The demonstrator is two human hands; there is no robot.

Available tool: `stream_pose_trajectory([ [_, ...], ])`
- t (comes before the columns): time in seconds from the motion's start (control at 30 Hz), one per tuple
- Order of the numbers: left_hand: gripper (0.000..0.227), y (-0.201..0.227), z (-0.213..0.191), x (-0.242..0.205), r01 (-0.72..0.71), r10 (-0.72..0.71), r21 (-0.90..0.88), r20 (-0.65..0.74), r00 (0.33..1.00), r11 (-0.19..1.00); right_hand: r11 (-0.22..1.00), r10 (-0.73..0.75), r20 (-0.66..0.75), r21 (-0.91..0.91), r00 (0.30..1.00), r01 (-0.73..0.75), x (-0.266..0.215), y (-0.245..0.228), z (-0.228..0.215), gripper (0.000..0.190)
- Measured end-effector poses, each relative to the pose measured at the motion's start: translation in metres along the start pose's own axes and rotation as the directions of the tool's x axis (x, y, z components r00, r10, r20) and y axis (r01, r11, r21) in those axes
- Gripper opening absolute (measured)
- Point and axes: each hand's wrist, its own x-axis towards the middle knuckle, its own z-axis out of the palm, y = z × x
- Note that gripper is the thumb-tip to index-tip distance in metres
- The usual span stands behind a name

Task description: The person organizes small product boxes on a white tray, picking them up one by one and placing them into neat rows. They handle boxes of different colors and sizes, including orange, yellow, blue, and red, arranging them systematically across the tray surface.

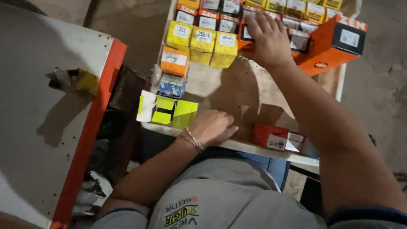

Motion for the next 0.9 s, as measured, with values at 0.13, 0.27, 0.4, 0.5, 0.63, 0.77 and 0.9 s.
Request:
stream_pose_trajectory([
  [0.13, 0.043, 0.006, -0.009, 0.000, 0.029, -0.027, -0.029, 0.073, 0.997, 0.999, 0.998, 0.060, -0.013, -0.002, 0.998, -0.060, -0.001, -0.001, 0.003, 0.091],
  [0.27, 0.045, 0.005, -0.004, 0.001, 0.023, -0.023, -0.004, 0.102, 0.995, 1.000, 0.999, 0.035, -0.017, 0.004, 0.999, -0.035, -0.004, 0.006, 0.009, 0.096],
  [0.4, 0.043, -0.002, 0.008, 0.002, -0.046, 0.048, 0.047, -0.028, 0.998, 0.998, 0.999, -0.007, -0.001, 0.046, 1.000, 0.007, -0.012, -0.002, -0.005, 0.102],
  [0.5, 0.040, -0.001, 0.002, -0.001, -0.084, 0.091, 0.078, -0.093, 0.991, 0.993, 0.975, -0.089, -0.061, 0.199, 0.994, 0.100, -0.040, -0.035, -0.047, 0.079],
  [0.63, 0.043, 0.002, 0.011, -0.005, -0.015, 0.017, 0.017, -0.131, 0.991, 1.000, 0.923, -0.123, 0.102, 0.376, 0.987, 0.076, -0.106, -0.076, -0.086, 0.069],
  [0.77, 0.041, 0.002, 0.022, -0.005, -0.015, 0.015, 0.006, -0.199, 0.980, 1.000, 0.913, -0.089, 0.399, 0.400, 0.913, -0.085, -0.172, -0.093, -0.101, 0.083],
  [0.9, 0.039, 0.001, 0.022, -0.006, -0.034, 0.040, 0.031, -0.225, 0.973, 0.999, 0.925, -0.010, 0.379, 0.355, 0.926, -0.135, -0.215, -0.090, -0.085, 0.069],
])
